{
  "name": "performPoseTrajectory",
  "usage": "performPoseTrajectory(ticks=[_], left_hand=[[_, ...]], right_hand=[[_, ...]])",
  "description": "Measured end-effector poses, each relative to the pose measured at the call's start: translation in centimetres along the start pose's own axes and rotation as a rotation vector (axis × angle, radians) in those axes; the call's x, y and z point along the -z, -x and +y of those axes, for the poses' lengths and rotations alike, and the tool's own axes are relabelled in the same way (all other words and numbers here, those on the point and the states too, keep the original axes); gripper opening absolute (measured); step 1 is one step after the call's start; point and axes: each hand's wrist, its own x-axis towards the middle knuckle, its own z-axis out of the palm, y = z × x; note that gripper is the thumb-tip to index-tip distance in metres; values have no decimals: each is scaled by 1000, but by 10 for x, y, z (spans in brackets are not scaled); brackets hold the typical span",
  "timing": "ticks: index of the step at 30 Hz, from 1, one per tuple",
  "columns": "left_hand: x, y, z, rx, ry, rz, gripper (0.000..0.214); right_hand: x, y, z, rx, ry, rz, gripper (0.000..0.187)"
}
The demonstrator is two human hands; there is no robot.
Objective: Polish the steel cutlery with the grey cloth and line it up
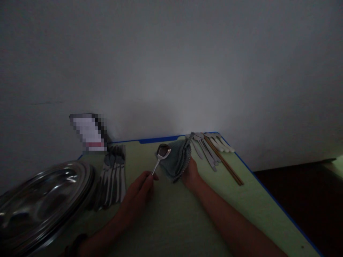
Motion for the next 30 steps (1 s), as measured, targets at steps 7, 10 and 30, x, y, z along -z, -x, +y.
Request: performPoseTrajectory(ticks=[7, 10, 30], left_hand=[[-1, -1, 4, 3, -158, -47, 31], [-3, -1, 7, -17, -294, -75, 29], [-4, 1, 4, -77, -409, -94, 40]], right_hand=[[-9, 11, -10, -261, -184, -104, 18], [-12, 14, -5, -264, -210, -138, 9], [-17, 13, 6, -186, -161, 93, 24]])
